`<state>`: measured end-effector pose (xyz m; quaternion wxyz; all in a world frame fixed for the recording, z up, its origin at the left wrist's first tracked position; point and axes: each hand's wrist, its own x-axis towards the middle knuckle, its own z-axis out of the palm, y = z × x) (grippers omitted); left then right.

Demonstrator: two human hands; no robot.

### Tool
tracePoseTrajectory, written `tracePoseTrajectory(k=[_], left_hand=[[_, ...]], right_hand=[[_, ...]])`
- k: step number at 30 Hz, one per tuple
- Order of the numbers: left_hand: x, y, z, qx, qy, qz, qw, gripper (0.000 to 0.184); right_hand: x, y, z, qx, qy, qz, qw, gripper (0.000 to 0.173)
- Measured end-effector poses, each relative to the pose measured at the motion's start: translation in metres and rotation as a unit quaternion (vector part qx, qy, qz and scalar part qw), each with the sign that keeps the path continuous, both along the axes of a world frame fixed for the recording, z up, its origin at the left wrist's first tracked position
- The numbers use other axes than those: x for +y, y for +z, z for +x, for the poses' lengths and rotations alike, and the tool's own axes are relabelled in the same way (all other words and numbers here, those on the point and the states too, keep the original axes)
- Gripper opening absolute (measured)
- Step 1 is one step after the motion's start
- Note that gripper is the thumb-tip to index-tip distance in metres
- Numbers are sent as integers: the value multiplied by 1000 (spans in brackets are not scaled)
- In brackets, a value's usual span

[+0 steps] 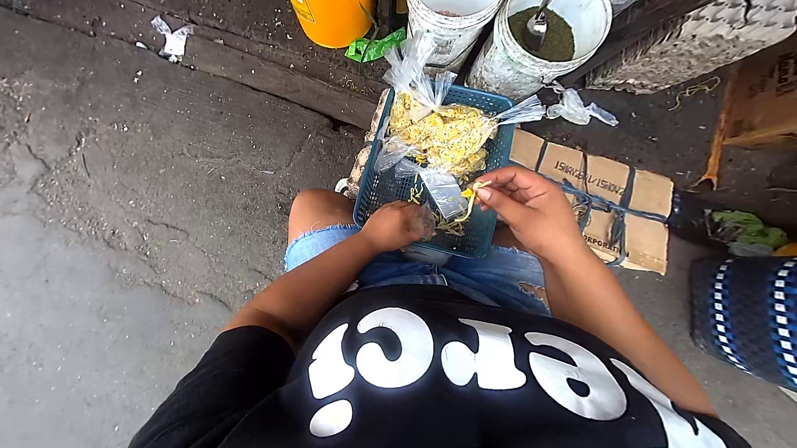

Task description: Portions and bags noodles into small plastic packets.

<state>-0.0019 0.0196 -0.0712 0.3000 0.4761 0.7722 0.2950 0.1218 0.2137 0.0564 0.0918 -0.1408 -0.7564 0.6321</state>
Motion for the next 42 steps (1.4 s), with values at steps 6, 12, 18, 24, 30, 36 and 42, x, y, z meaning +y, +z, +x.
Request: tracePoseTrajectory(k=[6, 12, 18, 24, 30, 36, 42], left_hand=[[-3, 3, -2, -28, 28, 55, 998, 48], [-5, 3, -3, -47, 43, 70, 996, 48], [-5, 4, -4, -36, 24, 80, 996, 38], [-4, 2, -2, -23, 16, 65, 998, 45], [-5, 5, -1, -17, 18, 75, 997, 39], [-2, 9, 0, -40, 48, 34, 997, 32], [0, 1, -3, -1, 0, 16, 1000, 28]], right_hand=[[-32, 2, -4, 143, 43, 30, 988, 15], [-37, -27, 2, 206, 84, 218, 950, 11], [-35, -35, 9, 235, 125, 263, 927, 13], [-37, -25, 4, 80, 105, 256, 958, 19], [-35, -23, 0, 25, 180, 377, 908, 28], [-21, -1, -13, 28, 131, 282, 950, 21], [44, -41, -45, -181, 47, 350, 918, 25]])
